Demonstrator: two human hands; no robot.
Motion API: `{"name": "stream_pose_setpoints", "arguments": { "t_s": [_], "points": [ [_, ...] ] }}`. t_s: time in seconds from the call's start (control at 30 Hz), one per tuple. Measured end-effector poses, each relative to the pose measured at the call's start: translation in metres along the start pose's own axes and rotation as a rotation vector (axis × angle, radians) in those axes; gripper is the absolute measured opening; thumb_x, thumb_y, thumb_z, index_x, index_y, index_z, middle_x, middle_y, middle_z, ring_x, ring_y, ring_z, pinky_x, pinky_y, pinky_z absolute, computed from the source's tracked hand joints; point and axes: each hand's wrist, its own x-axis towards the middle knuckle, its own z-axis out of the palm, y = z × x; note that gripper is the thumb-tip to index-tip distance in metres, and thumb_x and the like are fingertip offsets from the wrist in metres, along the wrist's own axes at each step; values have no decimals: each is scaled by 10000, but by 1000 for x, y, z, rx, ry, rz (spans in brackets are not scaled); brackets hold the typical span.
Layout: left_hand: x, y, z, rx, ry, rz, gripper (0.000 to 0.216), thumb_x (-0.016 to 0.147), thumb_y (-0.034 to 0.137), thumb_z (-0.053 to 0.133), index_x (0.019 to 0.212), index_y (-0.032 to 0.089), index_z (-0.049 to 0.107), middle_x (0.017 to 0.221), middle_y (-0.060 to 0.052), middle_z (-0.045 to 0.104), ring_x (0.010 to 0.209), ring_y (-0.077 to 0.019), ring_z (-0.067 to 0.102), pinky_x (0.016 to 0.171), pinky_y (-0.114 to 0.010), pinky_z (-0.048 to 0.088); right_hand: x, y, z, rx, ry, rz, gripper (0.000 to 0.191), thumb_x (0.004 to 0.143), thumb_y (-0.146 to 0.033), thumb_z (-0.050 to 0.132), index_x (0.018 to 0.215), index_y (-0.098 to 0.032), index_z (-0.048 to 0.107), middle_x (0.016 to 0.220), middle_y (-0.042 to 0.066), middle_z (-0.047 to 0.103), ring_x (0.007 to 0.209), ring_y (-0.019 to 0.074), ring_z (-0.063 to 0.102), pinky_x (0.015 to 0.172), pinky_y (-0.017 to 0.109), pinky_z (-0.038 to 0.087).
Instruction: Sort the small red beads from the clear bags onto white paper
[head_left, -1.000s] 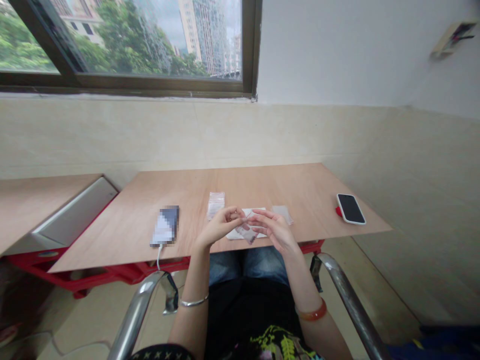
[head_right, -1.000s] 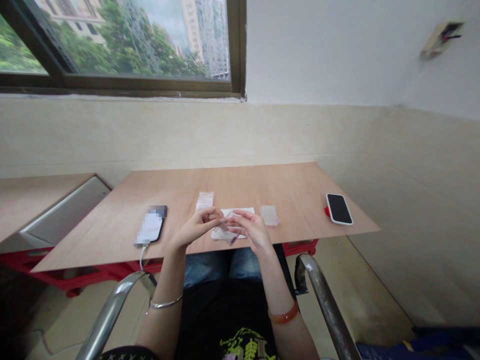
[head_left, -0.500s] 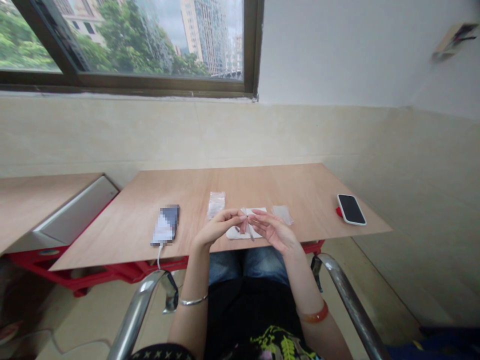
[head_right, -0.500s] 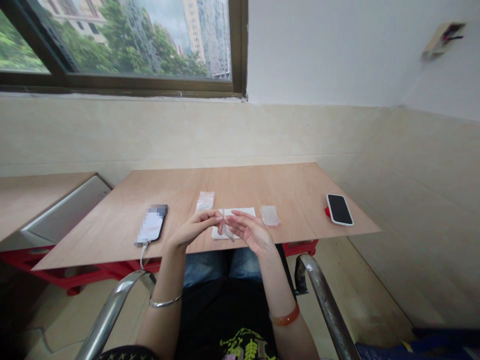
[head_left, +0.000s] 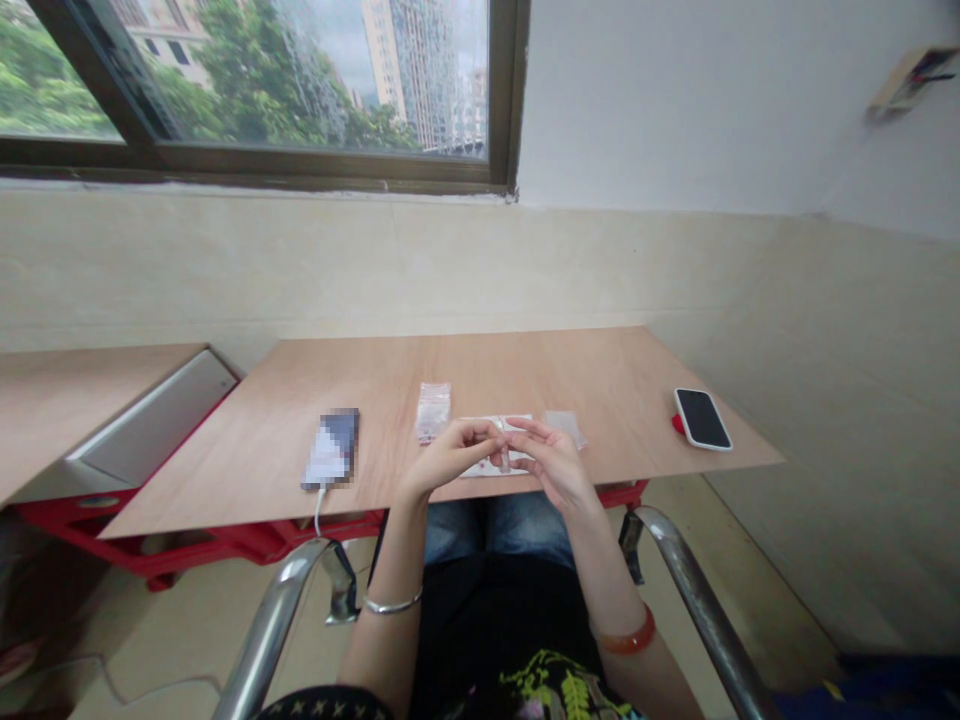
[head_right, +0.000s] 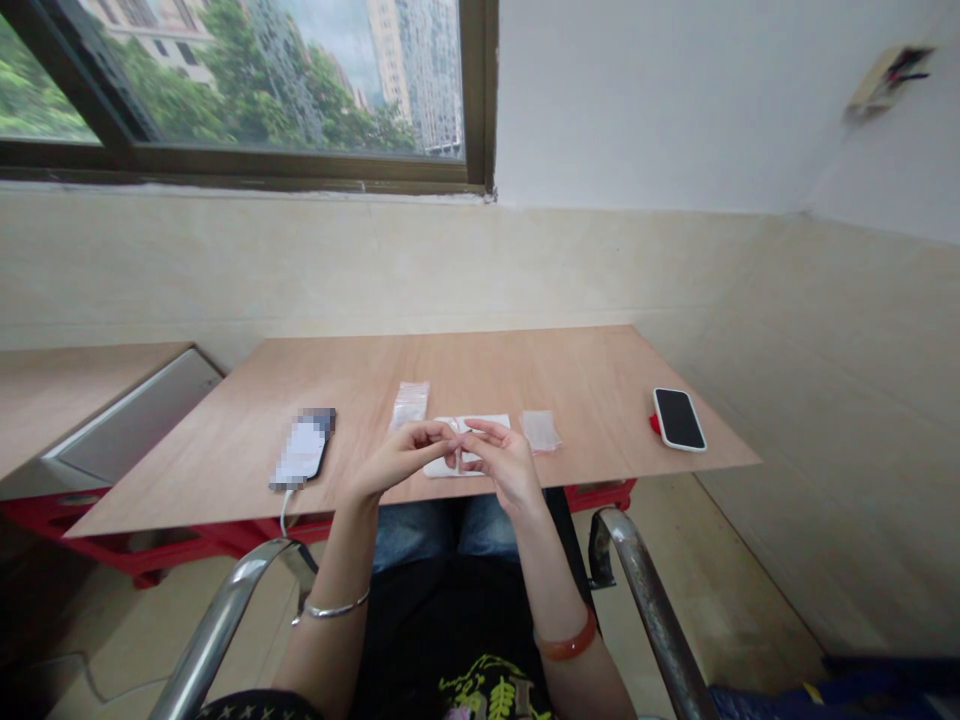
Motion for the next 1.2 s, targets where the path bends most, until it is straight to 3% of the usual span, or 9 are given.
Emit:
{"name": "stream_pose_setpoints", "arguments": {
  "t_s": [0.17,0.4,0.57,0.7,0.77,0.87,1.0,1.1,1.2],
  "points": [
    [0,0,3,19,58,-37,232,855,270,532,711,121,636,690,-31,644,678,-118,597,671,-224,461,0,-1,2,-92,70,-59,450,538,-277,844,923,-116,674,711,48,710,631,156,654,609,270,530],
    [4,-8,9,224,192,-60,208,803,201,517,650,128,637,621,-12,640,630,-107,594,603,-197,422,7,8,4,-231,177,-221,298,556,-218,762,811,-137,631,648,32,687,601,158,642,613,273,516],
    [4,-7,6,320,327,-66,210,793,189,515,609,134,600,579,-2,618,580,-102,574,576,-203,410,15,11,-7,-298,311,-332,251,560,-215,721,779,-146,619,647,23,671,593,157,634,598,272,512],
    [5,-12,4,341,416,-13,164,818,217,536,678,144,580,628,2,609,609,-106,577,581,-209,425,17,11,-15,-275,311,-340,284,584,-257,718,815,-155,588,657,28,674,584,171,640,596,294,524],
    [7,-16,8,307,435,7,76,809,233,581,793,158,576,698,6,617,651,-113,601,588,-210,450,17,13,-14,-328,322,-380,267,600,-243,707,818,-159,577,660,26,670,606,170,643,610,288,519],
    [11,-20,15,281,443,45,146,805,264,623,903,180,554,834,-9,630,746,-128,626,633,-227,487,17,18,-11,-410,339,-426,238,631,-241,686,824,-163,571,687,30,670,647,171,649,642,288,519],
    [13,-16,19,385,447,71,148,771,154,615,906,182,561,864,-11,627,791,-139,621,690,-253,485,14,20,-7,-532,366,-468,210,677,-246,659,849,-168,569,727,35,673,675,173,656,659,292,529],
    [15,-15,20,490,424,91,122,756,73,553,806,174,599,835,-21,648,839,-163,625,745,-280,477,12,20,-5,-602,381,-493,181,701,-232,639,855,-174,565,745,32,667,693,171,658,660,288,535],
    [17,-18,22,532,392,122,151,779,87,539,776,179,659,915,-43,695,892,-178,636,805,-295,473,11,21,-2,-612,389,-503,165,711,-225,631,852,-181,559,764,33,656,704,171,660,672,290,542]
  ]
}}
